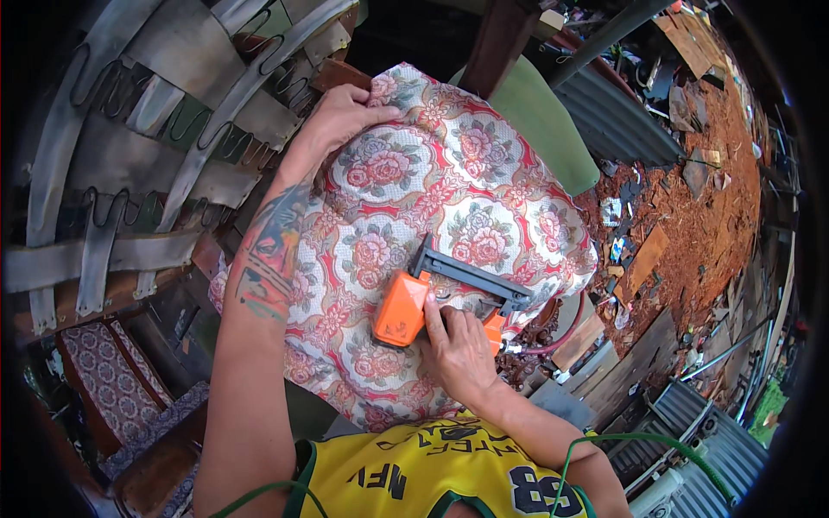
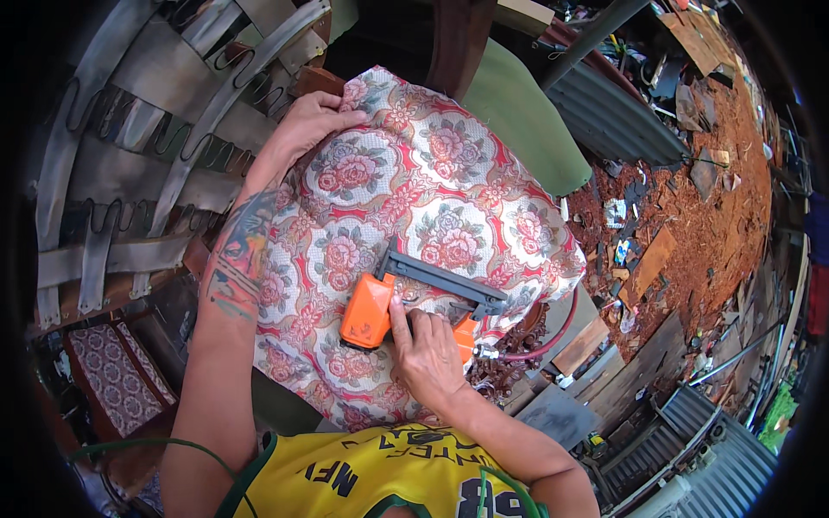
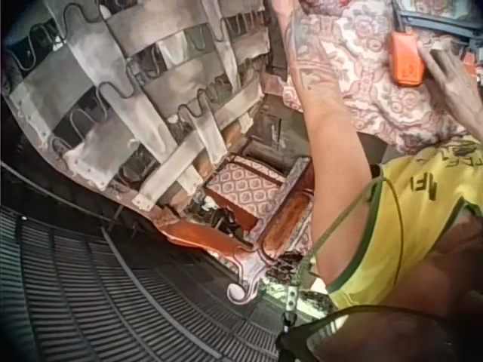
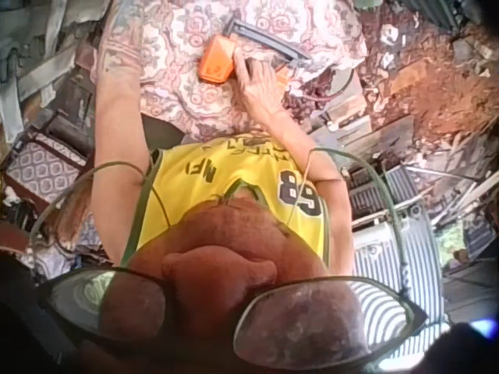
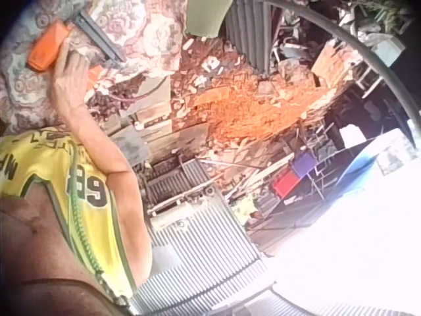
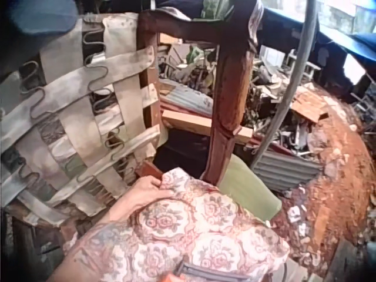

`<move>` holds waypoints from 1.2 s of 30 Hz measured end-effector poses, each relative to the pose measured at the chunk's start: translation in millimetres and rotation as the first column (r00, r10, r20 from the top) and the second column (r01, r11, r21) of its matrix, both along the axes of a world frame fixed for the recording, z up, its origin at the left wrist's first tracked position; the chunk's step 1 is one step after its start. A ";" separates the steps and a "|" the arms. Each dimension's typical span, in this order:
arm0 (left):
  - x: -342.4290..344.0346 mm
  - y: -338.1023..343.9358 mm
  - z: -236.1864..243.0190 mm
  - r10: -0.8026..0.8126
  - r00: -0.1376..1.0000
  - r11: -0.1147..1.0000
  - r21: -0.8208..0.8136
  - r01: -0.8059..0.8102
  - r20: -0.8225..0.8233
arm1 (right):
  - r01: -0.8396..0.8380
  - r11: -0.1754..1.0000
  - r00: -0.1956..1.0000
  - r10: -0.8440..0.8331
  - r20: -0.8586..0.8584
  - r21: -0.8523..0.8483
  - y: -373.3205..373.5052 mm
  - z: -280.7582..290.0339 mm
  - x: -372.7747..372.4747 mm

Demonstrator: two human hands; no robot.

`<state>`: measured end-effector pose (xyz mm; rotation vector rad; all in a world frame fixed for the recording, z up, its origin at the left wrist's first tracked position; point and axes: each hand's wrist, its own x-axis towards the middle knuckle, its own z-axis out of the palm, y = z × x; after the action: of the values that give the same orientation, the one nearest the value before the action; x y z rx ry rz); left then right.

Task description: Attaching floral fabric to a carved wooden chair frame using a pneumatic staple gun.

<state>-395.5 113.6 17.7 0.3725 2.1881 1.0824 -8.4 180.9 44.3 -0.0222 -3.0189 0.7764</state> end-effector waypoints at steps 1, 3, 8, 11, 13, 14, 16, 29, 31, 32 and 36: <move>-5.0 -1.1 -4.1 0.016 0.997 0.999 0.036 -0.014 -0.075 | -0.025 1.000 0.999 0.024 0.035 0.013 3.5 10.3 -5.3; -10.5 1.6 -14.2 0.131 0.949 0.991 0.065 -0.117 -0.286 | -0.082 0.997 0.949 0.078 0.304 0.001 10.8 43.4 -17.1; -24.9 7.5 -20.8 -0.135 0.898 0.990 -0.022 0.139 -0.420 | -0.112 0.985 0.982 0.130 0.135 -0.131 54.3 62.6 -107.8; -21.7 21.3 -22.5 -0.183 0.720 0.983 -0.116 0.141 -0.669 | -0.195 0.965 0.971 0.215 -0.102 0.177 55.6 16.4 -175.9; -21.6 33.3 -24.0 -0.182 0.579 0.983 -0.160 0.090 -0.795 | -0.160 0.966 0.978 0.183 -0.101 0.201 49.9 -7.7 -197.5; -26.7 36.0 -23.3 -0.130 0.528 0.991 -0.104 0.078 -0.839 | -0.136 0.960 0.989 0.146 -0.023 0.247 48.4 -16.4 -203.4; -38.8 41.0 -21.7 -0.372 0.778 0.926 -0.264 0.271 -0.506 | -0.108 0.972 0.985 0.132 -0.108 0.207 45.8 -27.9 -210.4; -34.6 29.6 -47.5 0.019 0.413 0.977 0.105 0.185 -0.910 | -0.043 0.994 0.994 0.053 -0.100 0.100 49.0 -47.2 -234.5; -18.0 22.8 -35.4 0.251 0.410 0.965 0.261 -0.033 -0.877 | -0.020 0.987 0.994 0.036 -0.100 0.157 45.9 -53.6 -234.2; -6.2 18.5 -27.2 0.253 0.407 0.964 0.263 -0.033 -0.878 | -0.011 0.988 0.994 0.027 -0.106 0.152 44.4 -56.0 -234.8; 65.3 -5.2 -3.3 0.297 0.904 0.955 0.084 -0.285 -0.308 | -0.067 0.998 0.996 0.067 -0.057 0.008 61.1 -45.8 -239.9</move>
<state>-330.2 108.5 14.3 0.2537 2.5747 1.2999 -248.3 242.0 -1.5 0.1001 -2.9816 0.7597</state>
